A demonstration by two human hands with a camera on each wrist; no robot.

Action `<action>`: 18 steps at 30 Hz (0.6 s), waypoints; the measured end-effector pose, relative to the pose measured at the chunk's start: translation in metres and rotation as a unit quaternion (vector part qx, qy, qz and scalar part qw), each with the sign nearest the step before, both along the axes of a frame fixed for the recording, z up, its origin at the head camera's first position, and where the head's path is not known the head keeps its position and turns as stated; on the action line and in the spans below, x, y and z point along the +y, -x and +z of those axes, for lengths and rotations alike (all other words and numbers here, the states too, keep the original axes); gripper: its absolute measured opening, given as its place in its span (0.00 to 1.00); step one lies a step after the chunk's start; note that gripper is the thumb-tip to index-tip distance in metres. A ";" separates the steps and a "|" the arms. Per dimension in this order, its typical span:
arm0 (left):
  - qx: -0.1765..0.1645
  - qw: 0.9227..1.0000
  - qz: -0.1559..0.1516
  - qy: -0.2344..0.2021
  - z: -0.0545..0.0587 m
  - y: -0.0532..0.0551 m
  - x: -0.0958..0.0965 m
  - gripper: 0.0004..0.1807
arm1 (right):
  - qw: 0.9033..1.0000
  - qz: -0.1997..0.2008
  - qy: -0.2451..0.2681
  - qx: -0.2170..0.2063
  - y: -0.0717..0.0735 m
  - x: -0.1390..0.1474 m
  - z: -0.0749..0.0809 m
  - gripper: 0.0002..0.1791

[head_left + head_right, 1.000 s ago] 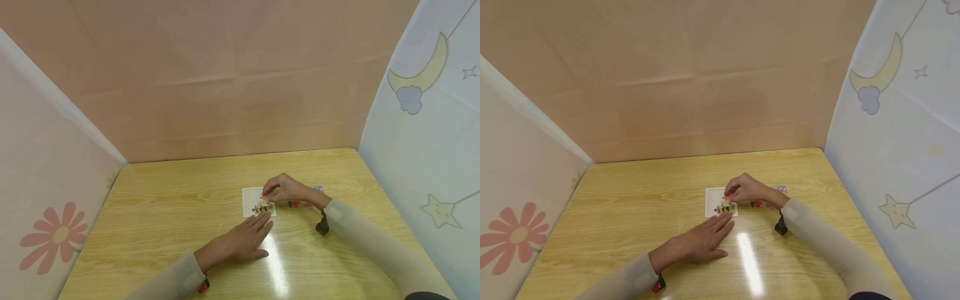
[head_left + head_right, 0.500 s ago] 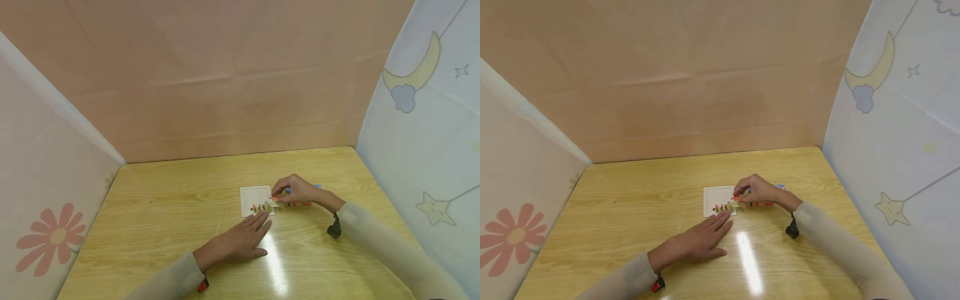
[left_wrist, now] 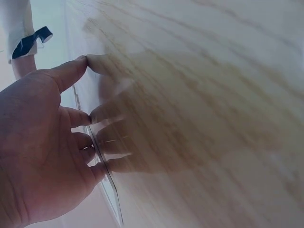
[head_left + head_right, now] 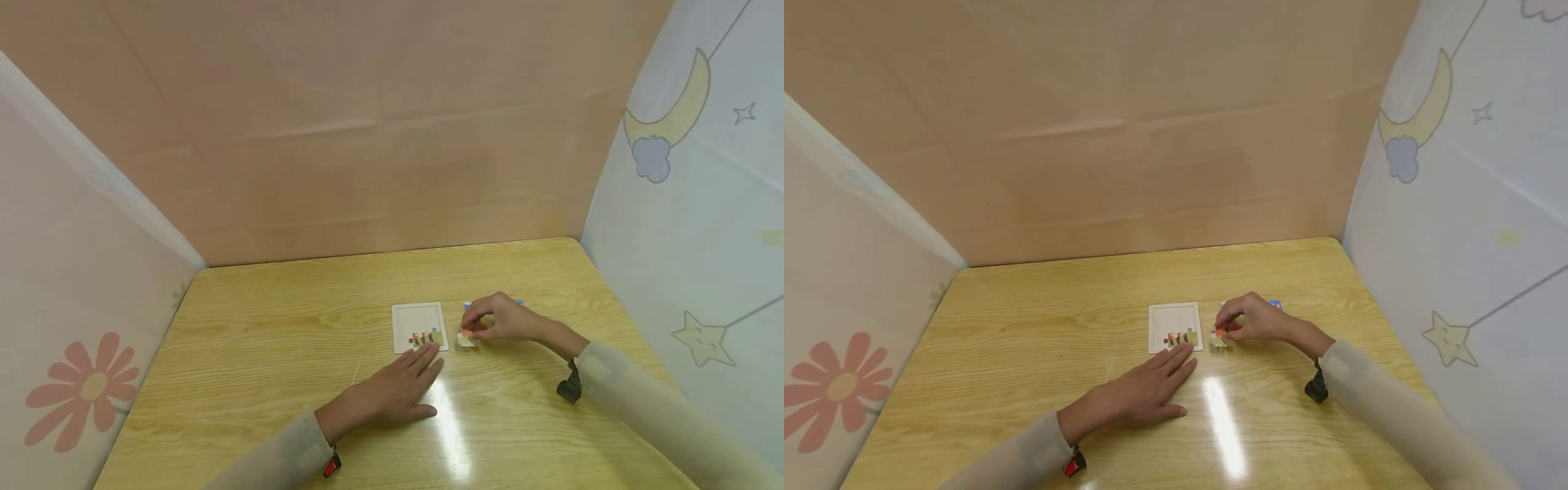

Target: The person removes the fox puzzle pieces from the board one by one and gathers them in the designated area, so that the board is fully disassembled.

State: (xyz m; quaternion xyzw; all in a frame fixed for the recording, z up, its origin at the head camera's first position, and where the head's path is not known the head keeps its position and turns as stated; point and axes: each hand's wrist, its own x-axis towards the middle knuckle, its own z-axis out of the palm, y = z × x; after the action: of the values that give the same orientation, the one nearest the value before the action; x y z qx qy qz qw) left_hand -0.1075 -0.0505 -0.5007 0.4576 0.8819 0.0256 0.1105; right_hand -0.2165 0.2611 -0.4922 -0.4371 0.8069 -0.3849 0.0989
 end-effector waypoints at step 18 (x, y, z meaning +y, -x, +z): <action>0.010 1.000 0.002 0.007 -0.007 0.002 0.001 0.47 | 0.996 -0.046 -0.014 0.076 -0.022 0.021 -0.017 0.07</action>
State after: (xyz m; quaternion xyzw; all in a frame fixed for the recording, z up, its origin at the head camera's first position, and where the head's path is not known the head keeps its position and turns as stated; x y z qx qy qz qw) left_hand -0.1092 -0.0498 -0.5078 0.4552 0.8841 0.0146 0.1048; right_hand -0.1946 0.2820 -0.5096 -0.4259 0.8366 -0.3434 0.0261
